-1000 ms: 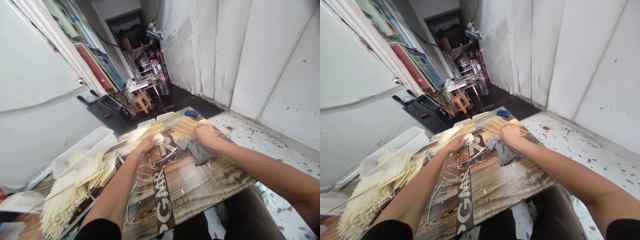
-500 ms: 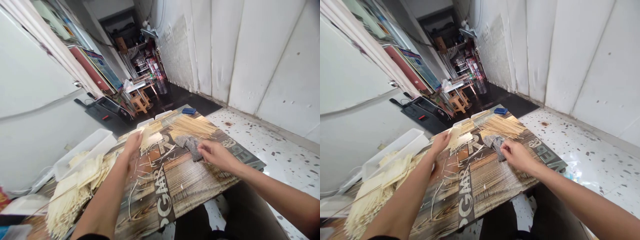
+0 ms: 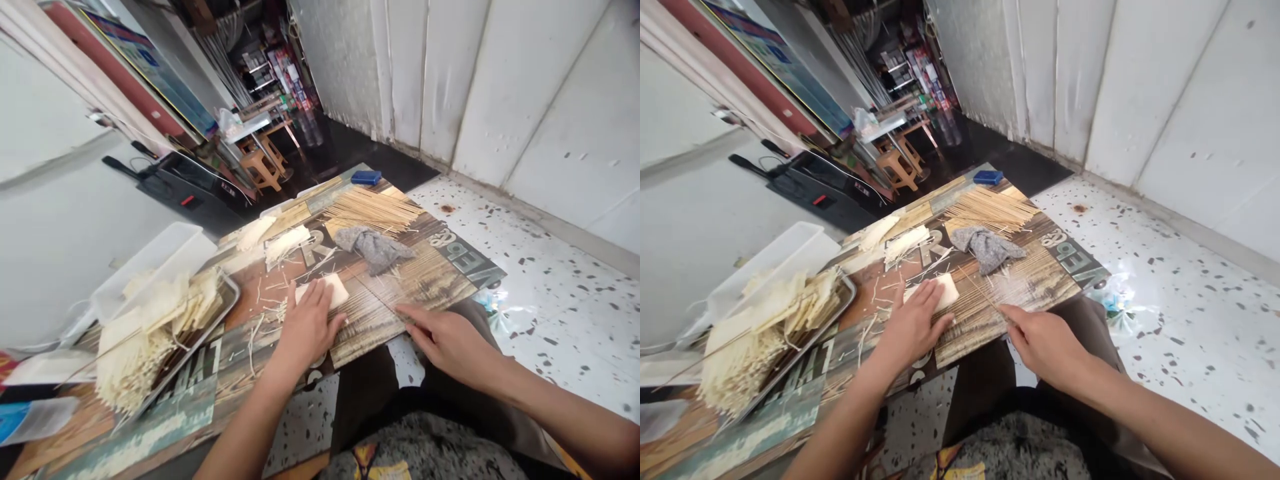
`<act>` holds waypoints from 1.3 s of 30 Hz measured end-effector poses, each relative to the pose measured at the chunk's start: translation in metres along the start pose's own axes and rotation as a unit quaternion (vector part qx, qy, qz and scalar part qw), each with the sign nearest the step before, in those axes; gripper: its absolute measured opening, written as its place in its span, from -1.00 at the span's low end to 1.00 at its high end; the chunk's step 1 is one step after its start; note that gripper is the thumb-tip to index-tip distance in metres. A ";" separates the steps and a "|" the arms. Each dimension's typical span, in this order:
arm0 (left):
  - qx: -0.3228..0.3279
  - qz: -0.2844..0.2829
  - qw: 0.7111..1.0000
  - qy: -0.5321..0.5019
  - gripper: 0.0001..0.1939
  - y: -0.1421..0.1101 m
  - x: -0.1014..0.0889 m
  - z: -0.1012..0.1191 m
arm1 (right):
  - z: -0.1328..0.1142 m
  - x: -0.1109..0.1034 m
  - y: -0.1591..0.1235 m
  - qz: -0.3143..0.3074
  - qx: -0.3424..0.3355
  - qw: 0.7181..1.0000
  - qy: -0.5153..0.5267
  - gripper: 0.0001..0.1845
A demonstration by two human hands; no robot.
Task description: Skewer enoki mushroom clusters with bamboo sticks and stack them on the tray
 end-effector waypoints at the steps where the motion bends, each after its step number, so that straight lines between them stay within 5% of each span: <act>1: 0.007 -0.009 1.000 -0.007 -0.42 0.000 -0.002 -0.001 | 0.001 0.002 -0.004 -0.007 -0.003 1.000 -0.024 -0.48; 5: 0.075 -0.051 0.994 -0.060 -0.25 0.007 0.000 -0.025 | -0.002 0.002 -0.014 0.011 -0.044 0.996 -0.071 -0.49; 11: 0.084 -0.112 0.980 -0.143 -0.41 0.014 0.031 -0.030 | -0.010 0.008 -0.017 0.027 -0.079 0.993 -0.084 -0.44; 18: -0.028 -0.054 0.991 -0.121 -0.43 0.017 0.036 -0.009 | -0.005 0.011 -0.039 0.062 -0.091 0.993 -0.044 -0.49; 39: -0.027 0.005 0.995 -0.098 -0.42 0.015 0.036 -0.005 | -0.004 0.011 -0.063 0.014 -0.089 0.993 -0.076 -0.47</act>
Point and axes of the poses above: each hand's wrist, its own y-axis towards the middle knuckle, its own x-axis out of the palm, z = x × y, the point moved 7 cm from there along y, towards the middle knuckle, and after that the axes turned 5 degrees about x, right-handed, at the moved point
